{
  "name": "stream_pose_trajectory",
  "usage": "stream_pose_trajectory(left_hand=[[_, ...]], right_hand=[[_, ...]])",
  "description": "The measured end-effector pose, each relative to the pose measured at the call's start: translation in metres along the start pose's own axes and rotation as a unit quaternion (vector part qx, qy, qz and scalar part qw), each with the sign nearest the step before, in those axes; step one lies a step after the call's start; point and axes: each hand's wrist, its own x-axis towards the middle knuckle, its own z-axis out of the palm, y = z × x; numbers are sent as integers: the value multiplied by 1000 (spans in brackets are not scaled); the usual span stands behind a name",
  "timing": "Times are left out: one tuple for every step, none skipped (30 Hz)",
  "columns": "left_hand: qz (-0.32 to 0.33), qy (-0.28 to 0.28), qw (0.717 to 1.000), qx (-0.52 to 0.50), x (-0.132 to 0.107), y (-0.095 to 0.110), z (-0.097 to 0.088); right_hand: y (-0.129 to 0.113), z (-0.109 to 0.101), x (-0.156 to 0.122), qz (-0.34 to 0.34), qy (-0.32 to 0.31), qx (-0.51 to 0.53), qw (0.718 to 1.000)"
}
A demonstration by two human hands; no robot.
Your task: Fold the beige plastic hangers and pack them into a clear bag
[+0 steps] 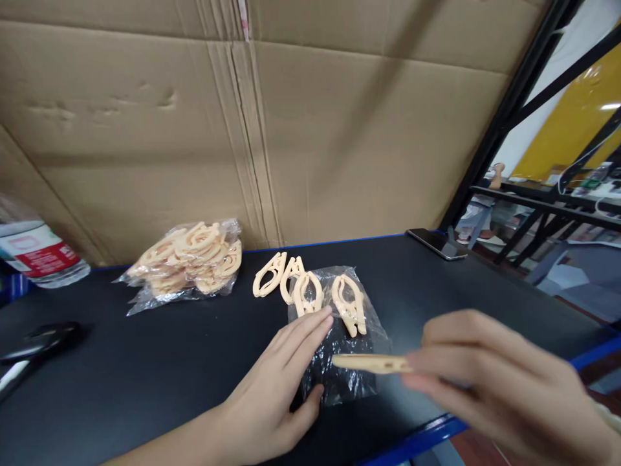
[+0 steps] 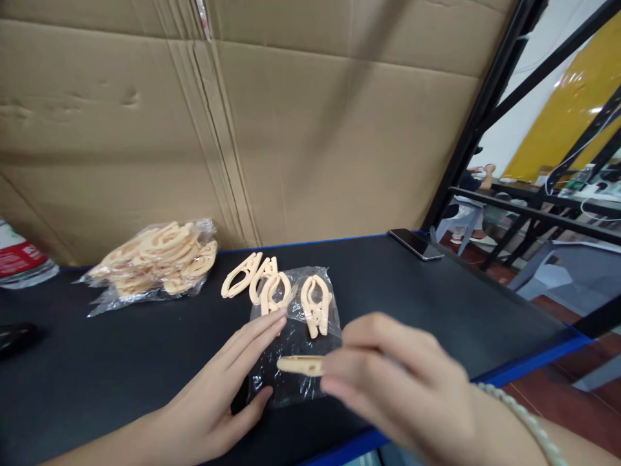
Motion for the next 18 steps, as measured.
stream_pose_trajectory(left_hand=[[-5, 2, 1000, -1, 0, 0, 0], [-9, 3, 1000, -2, 0, 1, 0], [-13, 4, 1000, -3, 0, 1, 0], [-13, 4, 1000, -4, 0, 2, 0], [-11, 4, 1000, -3, 0, 2, 0], [-6, 3, 1000, 0, 0, 3, 0], [0, 0, 1000, 5, 0, 3, -1], [4, -5, 1000, 10, 0, 3, -1], [8, -12, 1000, 15, 1, 3, -1], [11, -19, 1000, 18, 1, 3, -1], [12, -26, 999, 19, 2, 3, -1], [13, -33, 999, 17, 2, 3, -1], [15, -38, 999, 14, 2, 3, -1], [17, -42, 999, 11, 2, 3, -1], [18, -44, 999, 9, 3, 3, -1], [18, -45, 999, 8, 2, 3, -1], [17, -48, 999, 8, 2, 3, -1], [16, -51, 999, 8, 2, 3, -1]], right_hand=[[-6, 7, 0, -49, -26, -11, 998], [-10, 14, 1, -98, -37, -31, 994], [-13, 22, 2, -143, -49, -58, 987], [-14, 31, 4, -179, -63, -90, 978], [-13, 39, 5, -200, -69, -122, 970], [-11, 48, 7, -208, -78, -153, 963], [-8, 56, 8, -207, -84, -180, 958], [-5, 63, 9, -198, -88, -203, 955], [-1, 69, 10, -181, -97, -228, 952], [2, 74, 10, -162, -109, -252, 948], [4, 77, 10, -146, -123, -273, 943], [6, 78, 10, -134, -136, -284, 940], [7, 77, 11, -125, -141, -281, 941], [7, 74, 12, -120, -144, -259, 948], [8, 71, 15, -115, -143, -221, 958], [9, 66, 18, -107, -139, -174, 969], [12, 62, 23, -95, -134, -130, 978], [17, 58, 29, -79, -131, -99, 983]])
